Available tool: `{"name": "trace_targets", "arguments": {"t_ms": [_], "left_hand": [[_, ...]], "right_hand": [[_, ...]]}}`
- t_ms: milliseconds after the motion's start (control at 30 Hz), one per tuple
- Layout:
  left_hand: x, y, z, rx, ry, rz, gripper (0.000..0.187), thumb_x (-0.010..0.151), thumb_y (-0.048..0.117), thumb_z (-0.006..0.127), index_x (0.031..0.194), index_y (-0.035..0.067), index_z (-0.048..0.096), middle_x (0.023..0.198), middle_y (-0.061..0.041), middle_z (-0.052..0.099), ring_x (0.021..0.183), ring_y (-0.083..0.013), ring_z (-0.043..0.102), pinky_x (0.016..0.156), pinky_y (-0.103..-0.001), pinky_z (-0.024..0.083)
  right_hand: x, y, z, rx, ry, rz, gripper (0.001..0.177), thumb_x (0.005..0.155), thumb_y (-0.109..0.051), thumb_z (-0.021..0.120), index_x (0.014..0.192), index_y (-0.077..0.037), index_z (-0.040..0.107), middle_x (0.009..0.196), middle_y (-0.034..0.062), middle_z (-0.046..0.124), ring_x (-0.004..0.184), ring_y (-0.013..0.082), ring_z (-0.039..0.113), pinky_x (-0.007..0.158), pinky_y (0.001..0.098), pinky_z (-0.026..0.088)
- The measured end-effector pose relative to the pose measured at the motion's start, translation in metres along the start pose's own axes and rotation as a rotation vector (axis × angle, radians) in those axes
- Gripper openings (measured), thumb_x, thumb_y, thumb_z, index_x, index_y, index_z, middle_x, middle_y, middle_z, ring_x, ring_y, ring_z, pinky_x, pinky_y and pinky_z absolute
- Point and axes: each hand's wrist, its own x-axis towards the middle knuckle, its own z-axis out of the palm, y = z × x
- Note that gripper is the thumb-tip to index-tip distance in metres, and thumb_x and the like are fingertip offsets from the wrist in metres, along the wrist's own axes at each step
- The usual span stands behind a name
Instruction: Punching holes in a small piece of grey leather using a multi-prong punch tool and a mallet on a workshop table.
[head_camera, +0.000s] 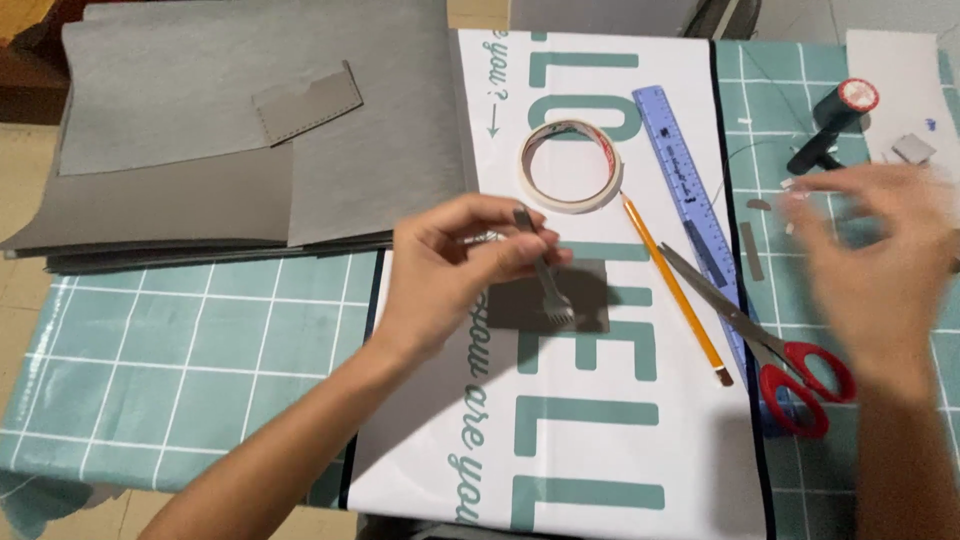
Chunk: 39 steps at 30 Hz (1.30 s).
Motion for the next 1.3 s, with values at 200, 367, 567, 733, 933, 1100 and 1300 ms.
{"name": "trace_targets", "arguments": {"t_ms": [200, 367, 567, 733, 933, 1100, 1300], "left_hand": [[-0.001, -0.011, 0.029, 0.139, -0.028, 0.112, 0.018, 0.089, 0.003, 0.076, 0.104, -0.003, 0.07, 0.102, -0.016, 0.077, 0.096, -0.0275, 0.08, 0.087, -0.029, 0.069], [0.001, -0.016, 0.023, 0.286, -0.087, 0.175, 0.039, 0.091, 0.009, 0.076, 0.125, 0.001, 0.059, 0.124, -0.018, 0.07, 0.117, -0.0277, 0.072, 0.106, -0.033, 0.061], [-0.019, -0.049, -0.007, 1.091, -0.394, 0.63, 0.03, 0.097, 0.011, 0.075, 0.122, -0.002, 0.064, 0.127, -0.021, 0.067, 0.122, -0.039, 0.065, 0.113, -0.053, 0.05], [-0.033, -0.053, -0.002, 1.317, -0.526, 0.722, 0.028, 0.097, 0.012, 0.074, 0.118, -0.005, 0.067, 0.123, -0.024, 0.067, 0.118, -0.0424, 0.062, 0.098, -0.051, 0.058], [-0.048, -0.043, 0.01, 1.507, -0.525, 0.67, 0.028, 0.098, -0.001, 0.059, 0.125, -0.005, 0.062, 0.119, -0.022, 0.06, 0.091, -0.0341, 0.054, 0.079, -0.044, 0.05], [-0.059, -0.049, 0.019, 1.472, -0.454, 0.626, 0.05, 0.096, 0.026, 0.073, 0.132, -0.007, 0.061, 0.134, -0.029, 0.063, 0.133, -0.0481, 0.054, 0.11, -0.063, 0.044], [-0.069, -0.06, 0.018, 1.587, -0.506, 0.563, 0.057, 0.099, 0.032, 0.061, 0.14, -0.006, 0.058, 0.148, -0.028, 0.055, 0.14, -0.0454, 0.051, 0.114, -0.052, 0.046]], "right_hand": [[0.026, -0.122, 0.0, 0.688, -0.532, 0.097, 0.021, 0.075, -0.018, 0.086, 0.092, -0.007, 0.083, 0.091, 0.0019, 0.083, 0.082, 0.009, 0.073, 0.075, 0.0213, 0.055], [0.014, -0.114, 0.013, 0.689, -0.442, 0.169, 0.016, 0.077, -0.009, 0.086, 0.092, -0.005, 0.081, 0.084, 0.0024, 0.079, 0.073, 0.0074, 0.066, 0.071, 0.0198, 0.051], [0.023, -0.1, 0.018, 0.894, -0.461, 0.694, 0.034, 0.078, 0.001, 0.08, 0.11, 0.003, 0.07, 0.08, 0.0139, 0.077, 0.075, 0.0182, 0.072, 0.073, 0.0271, 0.06], [0.017, -0.086, 0.029, 1.106, -0.434, 0.862, 0.042, 0.08, 0.007, 0.075, 0.121, 0.008, 0.068, 0.087, 0.0176, 0.074, 0.082, 0.0255, 0.074, 0.078, 0.0316, 0.061], [0.015, -0.089, 0.027, 1.091, -0.418, 0.854, 0.031, 0.082, 0.01, 0.073, 0.11, 0.002, 0.062, 0.091, 0.0202, 0.075, 0.082, 0.0277, 0.074, 0.068, 0.0322, 0.056], [0.019, -0.108, 0.022, 0.858, -0.435, 0.692, 0.025, 0.083, 0.003, 0.079, 0.107, 0.003, 0.072, 0.078, 0.0139, 0.075, 0.077, 0.0163, 0.075, 0.071, 0.0206, 0.059], [0.016, -0.114, 0.028, 0.886, -0.386, 0.646, 0.016, 0.091, 0.001, 0.07, 0.106, 0.006, 0.067, 0.087, 0.0228, 0.077, 0.08, 0.0263, 0.08, 0.077, 0.028, 0.067]]}}
